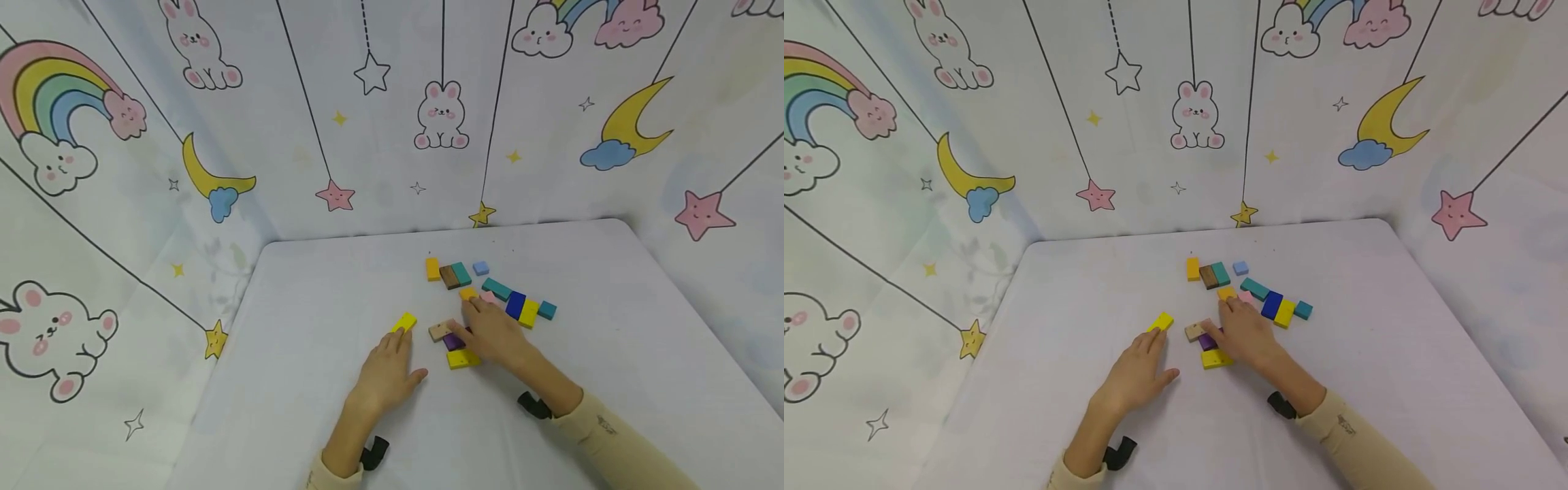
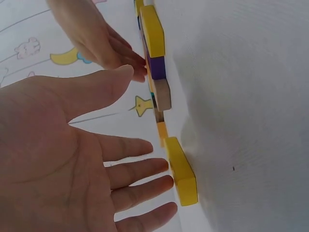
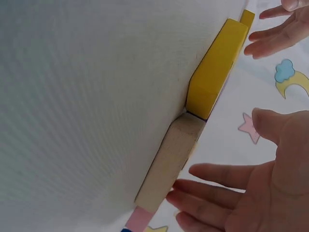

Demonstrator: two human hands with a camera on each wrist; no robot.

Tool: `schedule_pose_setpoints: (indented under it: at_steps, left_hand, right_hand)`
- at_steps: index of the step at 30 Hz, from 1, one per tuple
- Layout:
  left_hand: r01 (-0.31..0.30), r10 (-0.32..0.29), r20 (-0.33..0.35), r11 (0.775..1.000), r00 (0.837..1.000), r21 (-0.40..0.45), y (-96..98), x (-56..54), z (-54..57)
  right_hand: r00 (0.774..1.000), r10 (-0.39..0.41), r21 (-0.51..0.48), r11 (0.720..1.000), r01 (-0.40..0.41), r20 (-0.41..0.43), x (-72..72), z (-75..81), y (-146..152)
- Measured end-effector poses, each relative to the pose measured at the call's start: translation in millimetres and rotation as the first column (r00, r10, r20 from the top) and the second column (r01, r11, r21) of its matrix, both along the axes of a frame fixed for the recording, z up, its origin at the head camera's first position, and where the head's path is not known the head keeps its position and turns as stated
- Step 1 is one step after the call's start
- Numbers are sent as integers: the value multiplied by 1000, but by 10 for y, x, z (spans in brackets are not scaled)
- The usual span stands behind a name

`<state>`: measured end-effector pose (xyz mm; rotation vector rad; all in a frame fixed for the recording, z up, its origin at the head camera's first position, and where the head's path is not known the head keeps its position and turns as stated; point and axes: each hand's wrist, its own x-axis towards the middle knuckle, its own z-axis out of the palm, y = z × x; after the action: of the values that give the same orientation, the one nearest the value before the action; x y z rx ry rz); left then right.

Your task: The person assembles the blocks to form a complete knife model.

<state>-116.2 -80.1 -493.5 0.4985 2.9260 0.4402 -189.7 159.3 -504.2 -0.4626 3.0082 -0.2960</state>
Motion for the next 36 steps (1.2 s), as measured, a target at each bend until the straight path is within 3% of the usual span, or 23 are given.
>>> schedule_pose_setpoints:
  at_steps: [8, 17, 25, 36]
  left_hand:
    - [-4, 1, -32, 996, 999, -93, 20, 9, -39]
    - [-23, 14, -65, 990, 998, -138, 28, 5, -18]
    - [-36, 22, -113, 992, 993, -124, -31, -45, -12]
    - [-66, 59, -102, 996, 993, -67, -168, -185, -70]
  right_hand:
    - [999, 51, 9, 999, -51, -9, 9, -2, -65]
    - [995, 102, 38, 994, -102, -5, -6, 10, -169]
    - [996, 85, 52, 995, -87, 36, -8, 17, -274]
    - [996, 88, 23, 996, -88, 14, 37, 9, -372]
